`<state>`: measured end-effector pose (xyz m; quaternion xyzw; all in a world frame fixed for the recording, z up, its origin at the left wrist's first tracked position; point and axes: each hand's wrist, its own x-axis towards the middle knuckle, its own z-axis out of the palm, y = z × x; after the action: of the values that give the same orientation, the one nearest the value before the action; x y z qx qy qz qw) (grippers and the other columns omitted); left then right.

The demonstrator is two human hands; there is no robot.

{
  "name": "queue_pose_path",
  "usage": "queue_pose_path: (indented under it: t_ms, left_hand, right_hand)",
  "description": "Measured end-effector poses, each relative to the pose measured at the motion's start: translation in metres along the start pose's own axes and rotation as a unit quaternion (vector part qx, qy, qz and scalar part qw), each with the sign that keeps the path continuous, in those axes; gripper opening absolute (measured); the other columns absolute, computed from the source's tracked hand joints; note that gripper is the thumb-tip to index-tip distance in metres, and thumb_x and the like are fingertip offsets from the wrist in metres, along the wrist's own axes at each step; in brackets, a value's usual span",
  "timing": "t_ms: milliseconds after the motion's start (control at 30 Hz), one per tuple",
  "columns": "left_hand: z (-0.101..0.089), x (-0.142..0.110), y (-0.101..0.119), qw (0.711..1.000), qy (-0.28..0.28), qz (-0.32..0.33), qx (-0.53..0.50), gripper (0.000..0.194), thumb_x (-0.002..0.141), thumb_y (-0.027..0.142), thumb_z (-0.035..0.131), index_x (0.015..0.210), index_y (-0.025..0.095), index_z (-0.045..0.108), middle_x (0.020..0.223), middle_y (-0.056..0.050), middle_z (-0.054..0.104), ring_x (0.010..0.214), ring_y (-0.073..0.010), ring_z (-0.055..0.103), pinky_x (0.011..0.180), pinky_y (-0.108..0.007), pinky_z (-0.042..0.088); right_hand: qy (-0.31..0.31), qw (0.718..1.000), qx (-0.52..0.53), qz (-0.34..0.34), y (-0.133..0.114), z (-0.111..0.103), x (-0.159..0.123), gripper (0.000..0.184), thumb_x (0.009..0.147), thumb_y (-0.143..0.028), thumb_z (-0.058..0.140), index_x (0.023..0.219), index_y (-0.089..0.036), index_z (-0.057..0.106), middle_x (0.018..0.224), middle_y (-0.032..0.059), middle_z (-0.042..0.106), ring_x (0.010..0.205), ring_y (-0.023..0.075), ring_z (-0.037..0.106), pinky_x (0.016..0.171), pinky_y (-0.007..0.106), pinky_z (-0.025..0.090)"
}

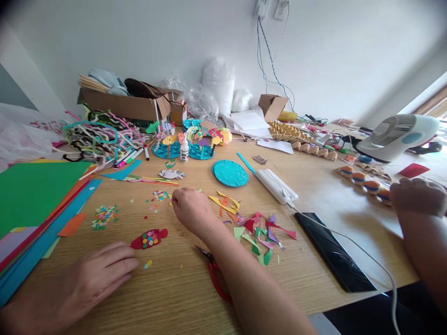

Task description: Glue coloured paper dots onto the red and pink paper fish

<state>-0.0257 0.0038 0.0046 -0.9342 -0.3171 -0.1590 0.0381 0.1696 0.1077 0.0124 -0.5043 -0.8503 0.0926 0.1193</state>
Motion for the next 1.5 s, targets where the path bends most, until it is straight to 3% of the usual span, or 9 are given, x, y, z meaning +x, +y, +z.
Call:
queue_pose_path:
  t_ms: [200,333,533,633,700,767,1067,1300,1500]
  left_hand:
    - [0.02,0.0,-0.002,0.992,-0.089,-0.076,-0.047,0.035,0.092,0.018,0.031,0.082,0.021,0.064,0.079,-0.001,0.066,0.077,-0.018,0.063,0.074,-0.03,0.054]
    - [0.026,-0.006,0.001,0.982,-0.083,-0.133,-0.102,0.027,0.088,0.017,0.038,0.079,0.023,0.062,0.079,0.0,0.066,0.076,-0.0173,0.063,0.071,-0.027,0.054]
    - [0.025,-0.004,0.003,0.98,-0.053,-0.155,-0.114,0.024,0.085,0.015,0.04,0.084,0.024,0.062,0.082,0.001,0.067,0.076,-0.016,0.065,0.07,-0.024,0.053]
    - [0.022,-0.002,-0.003,0.979,-0.026,-0.164,-0.118,0.024,0.085,0.015,0.038,0.084,0.023,0.061,0.079,0.001,0.067,0.07,-0.0142,0.065,0.063,-0.022,0.051]
    - [0.02,-0.001,-0.008,0.977,-0.008,-0.173,-0.126,0.024,0.085,0.016,0.038,0.08,0.022,0.06,0.073,0.001,0.066,0.064,-0.0132,0.064,0.057,-0.02,0.049]
    - [0.018,-0.002,-0.012,0.973,0.006,-0.184,-0.139,0.024,0.084,0.016,0.038,0.077,0.021,0.06,0.07,0.001,0.065,0.061,-0.0128,0.063,0.054,-0.02,0.048]
    - [0.017,-0.002,-0.021,0.954,0.055,-0.233,-0.178,0.021,0.085,0.018,0.04,0.079,0.02,0.061,0.071,0.001,0.067,0.064,-0.0128,0.062,0.059,-0.021,0.046]
    - [0.022,-0.002,-0.023,0.951,0.089,-0.235,-0.178,0.021,0.084,0.018,0.04,0.079,0.02,0.06,0.072,0.0,0.068,0.064,-0.013,0.063,0.058,-0.021,0.047]
    - [0.024,-0.002,-0.022,0.952,0.107,-0.229,-0.175,0.021,0.083,0.017,0.04,0.08,0.02,0.06,0.073,0.001,0.069,0.064,-0.0128,0.064,0.059,-0.02,0.048]
  right_hand:
    - [0.035,0.999,0.029,-0.008,0.001,-0.001,-0.004,0.023,0.088,-0.022,0.043,0.087,-0.018,0.066,0.089,0.0048,0.068,0.081,0.0155,0.061,0.068,0.023,0.038]
    - [0.021,0.999,0.032,-0.018,-0.003,-0.006,-0.005,0.024,0.088,-0.02,0.042,0.087,-0.017,0.065,0.09,0.0056,0.068,0.083,0.0155,0.061,0.069,0.022,0.038]
    - [0.005,0.998,0.052,-0.027,-0.006,-0.012,-0.008,0.023,0.084,-0.014,0.043,0.085,-0.016,0.066,0.086,0.0058,0.068,0.078,0.014,0.058,0.067,0.022,0.037]
    - [-0.1,0.983,0.119,-0.101,-0.01,-0.014,-0.014,0.019,0.08,-0.013,0.048,0.081,-0.016,0.067,0.078,0.0018,0.067,0.068,0.0103,0.056,0.061,0.019,0.036]
    - [-0.204,0.947,0.166,-0.184,-0.015,-0.014,-0.019,0.016,0.077,-0.014,0.054,0.083,-0.018,0.068,0.076,-0.0013,0.068,0.066,0.0084,0.055,0.059,0.017,0.035]
    - [-0.256,0.922,0.163,-0.241,-0.022,-0.012,-0.023,0.017,0.077,-0.013,0.055,0.084,-0.018,0.069,0.077,-0.002,0.068,0.067,0.0083,0.056,0.06,0.017,0.036]
    - [-0.236,0.935,-0.017,-0.266,-0.037,0.004,-0.027,0.019,0.08,-0.016,0.052,0.084,-0.02,0.07,0.076,0.0032,0.069,0.064,0.0141,0.059,0.051,0.023,0.03]
    - [-0.22,0.93,-0.064,-0.286,-0.041,0.005,-0.029,0.019,0.082,-0.014,0.05,0.088,-0.019,0.067,0.076,0.0035,0.069,0.062,0.0138,0.059,0.048,0.023,0.028]
    - [-0.251,0.928,-0.051,-0.271,-0.043,0.002,-0.028,0.017,0.081,-0.015,0.051,0.087,-0.018,0.067,0.079,0.0041,0.069,0.065,0.0148,0.059,0.05,0.023,0.031]
